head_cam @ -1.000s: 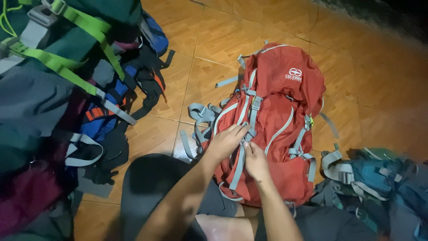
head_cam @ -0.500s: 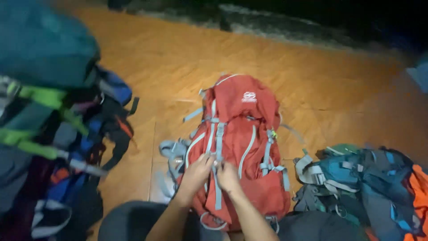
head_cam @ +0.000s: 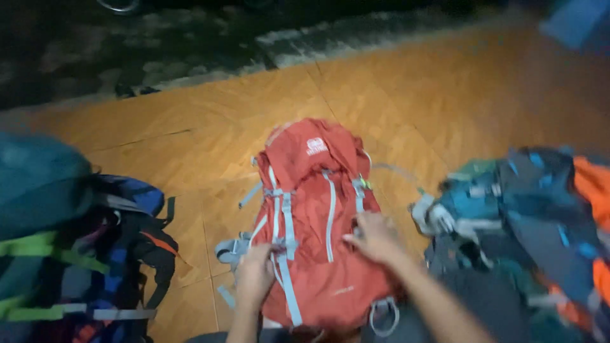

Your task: The person is unfastening buckles and adjusting straps on a red hiking backpack to disassemble it.

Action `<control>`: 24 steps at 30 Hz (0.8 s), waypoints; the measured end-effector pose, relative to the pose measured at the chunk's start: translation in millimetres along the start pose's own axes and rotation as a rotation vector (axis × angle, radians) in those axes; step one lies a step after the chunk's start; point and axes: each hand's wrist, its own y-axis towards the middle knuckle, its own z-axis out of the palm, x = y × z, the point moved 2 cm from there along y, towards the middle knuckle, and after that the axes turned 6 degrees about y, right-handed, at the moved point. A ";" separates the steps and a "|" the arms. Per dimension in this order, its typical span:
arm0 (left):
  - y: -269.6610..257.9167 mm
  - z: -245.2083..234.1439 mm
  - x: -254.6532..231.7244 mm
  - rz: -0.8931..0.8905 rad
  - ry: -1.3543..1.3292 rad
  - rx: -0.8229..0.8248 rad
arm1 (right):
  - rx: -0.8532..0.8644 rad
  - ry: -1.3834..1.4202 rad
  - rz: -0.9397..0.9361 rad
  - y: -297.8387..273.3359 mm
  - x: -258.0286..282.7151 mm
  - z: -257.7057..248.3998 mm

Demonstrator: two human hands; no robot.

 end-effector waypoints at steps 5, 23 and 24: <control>-4.2 -8.0 -109.4 0.159 -0.122 -0.052 | 0.347 -0.066 0.008 -33.3 -117.6 -4.3; 71.5 154.4 -213.3 0.218 0.172 0.368 | 0.329 0.313 0.314 -55.8 -140.7 -2.9; 81.9 171.8 -215.2 0.289 0.176 0.357 | 0.319 0.302 0.322 -64.8 -142.9 -4.3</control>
